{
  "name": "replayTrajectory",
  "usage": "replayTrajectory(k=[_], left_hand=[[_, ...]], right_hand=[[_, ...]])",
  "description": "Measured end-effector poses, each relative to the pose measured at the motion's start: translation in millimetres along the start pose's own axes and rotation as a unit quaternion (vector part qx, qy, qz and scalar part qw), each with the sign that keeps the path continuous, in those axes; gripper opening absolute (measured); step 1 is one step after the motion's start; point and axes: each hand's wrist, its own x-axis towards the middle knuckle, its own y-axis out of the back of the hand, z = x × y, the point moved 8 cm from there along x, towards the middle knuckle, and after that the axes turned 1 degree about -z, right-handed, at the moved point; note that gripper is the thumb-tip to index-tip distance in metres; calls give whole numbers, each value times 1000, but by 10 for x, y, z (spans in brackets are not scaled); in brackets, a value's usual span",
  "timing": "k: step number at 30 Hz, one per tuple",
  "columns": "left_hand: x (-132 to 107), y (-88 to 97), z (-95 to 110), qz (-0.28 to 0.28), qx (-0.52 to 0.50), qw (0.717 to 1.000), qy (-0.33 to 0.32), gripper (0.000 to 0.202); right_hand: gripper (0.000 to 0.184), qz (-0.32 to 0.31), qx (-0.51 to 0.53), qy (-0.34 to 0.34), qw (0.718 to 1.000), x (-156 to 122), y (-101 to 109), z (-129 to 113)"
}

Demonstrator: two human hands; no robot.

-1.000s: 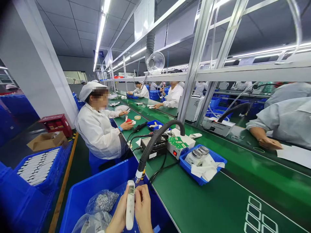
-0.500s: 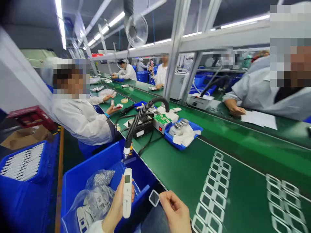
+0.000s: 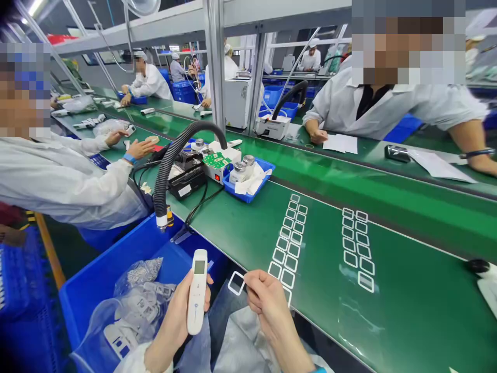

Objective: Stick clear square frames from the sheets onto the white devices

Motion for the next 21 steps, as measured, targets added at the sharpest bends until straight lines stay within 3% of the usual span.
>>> replayTrajectory(k=[13, 21], left_hand=[[-89, -203, -237, -38, 26, 998, 45, 55], [-129, -330, -307, -54, 43, 994, 81, 59]], right_hand=[[40, -33, -10, -10, 999, -95, -128, -99], [48, -52, -132, 84, 986, -103, -285, -207]])
